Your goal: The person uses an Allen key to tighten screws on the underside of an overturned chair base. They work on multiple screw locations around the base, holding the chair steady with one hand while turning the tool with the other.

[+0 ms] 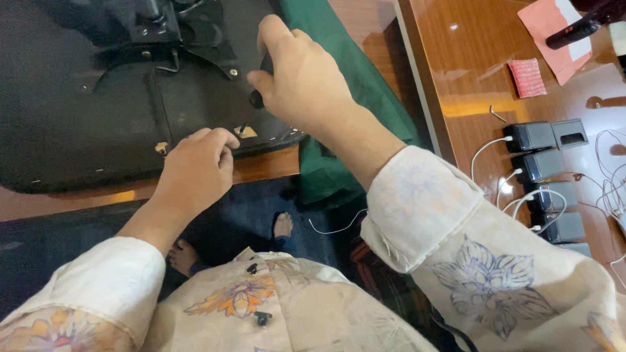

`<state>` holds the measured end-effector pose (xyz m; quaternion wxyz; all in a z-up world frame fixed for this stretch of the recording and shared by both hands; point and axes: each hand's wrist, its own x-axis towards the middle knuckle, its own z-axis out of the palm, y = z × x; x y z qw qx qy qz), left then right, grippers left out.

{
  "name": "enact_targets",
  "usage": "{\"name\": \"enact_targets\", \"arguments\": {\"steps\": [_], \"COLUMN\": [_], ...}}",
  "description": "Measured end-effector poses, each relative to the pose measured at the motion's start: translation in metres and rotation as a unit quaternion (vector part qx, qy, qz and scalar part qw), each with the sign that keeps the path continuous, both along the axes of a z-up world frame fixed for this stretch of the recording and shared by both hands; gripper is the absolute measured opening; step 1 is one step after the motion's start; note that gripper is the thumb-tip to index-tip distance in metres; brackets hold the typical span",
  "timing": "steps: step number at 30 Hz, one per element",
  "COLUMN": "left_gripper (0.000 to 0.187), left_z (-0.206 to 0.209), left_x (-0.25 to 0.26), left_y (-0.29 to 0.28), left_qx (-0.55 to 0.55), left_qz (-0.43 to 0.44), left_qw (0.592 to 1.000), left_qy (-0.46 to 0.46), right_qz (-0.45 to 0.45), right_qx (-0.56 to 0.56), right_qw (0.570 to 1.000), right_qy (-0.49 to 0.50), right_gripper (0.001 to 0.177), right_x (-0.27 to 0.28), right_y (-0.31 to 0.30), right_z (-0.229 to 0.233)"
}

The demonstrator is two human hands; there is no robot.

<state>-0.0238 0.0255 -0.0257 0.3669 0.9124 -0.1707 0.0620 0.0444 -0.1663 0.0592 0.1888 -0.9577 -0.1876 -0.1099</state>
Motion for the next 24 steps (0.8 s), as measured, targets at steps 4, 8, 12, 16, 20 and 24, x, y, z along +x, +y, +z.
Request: {"name": "enact_targets", "arguments": {"steps": [4, 8, 12, 16, 20, 24], "left_gripper": [0.016, 0.016, 0.018, 0.02, 0.026, 0.036], "left_z": [-0.003, 0.0, 0.003, 0.005, 0.003, -0.001], "left_x": [0.002, 0.004, 0.005, 0.005, 0.006, 0.009], "left_y": [0.001, -0.001, 0.0, -0.001, 0.0, 0.001], "left_qx": [0.008, 0.012, 0.031, 0.027, 0.028, 0.04], "left_qz": [-0.004, -0.013, -0.018, -0.014, -0.017, -0.028], "left_qw": [1.0, 1.0, 0.998, 0.998, 0.997, 0.995], "left_qy": [0.014, 0.019, 0.045, 0.061, 0.074, 0.088], "right_qz": [0.061, 0.078, 0.014, -0.02, -0.023, -0.018], "right_qx": [0.043, 0.055, 0.028, 0.022, 0.045, 0.062], "right_qw": [0.997, 0.995, 0.999, 1.0, 0.998, 0.996], "right_qy": [-0.02, -0.027, -0.038, -0.008, 0.035, 0.057], "right_gripper": [0.043, 0.04, 0.037, 0.039, 0.041, 0.043], "right_x": [0.01, 0.011, 0.001, -0.008, -0.017, -0.025], "right_y": [0.002, 0.01, 0.025, 0.033, 0.036, 0.041], "right_z": [-0.005, -0.007, -0.004, 0.005, 0.014, 0.02]}}
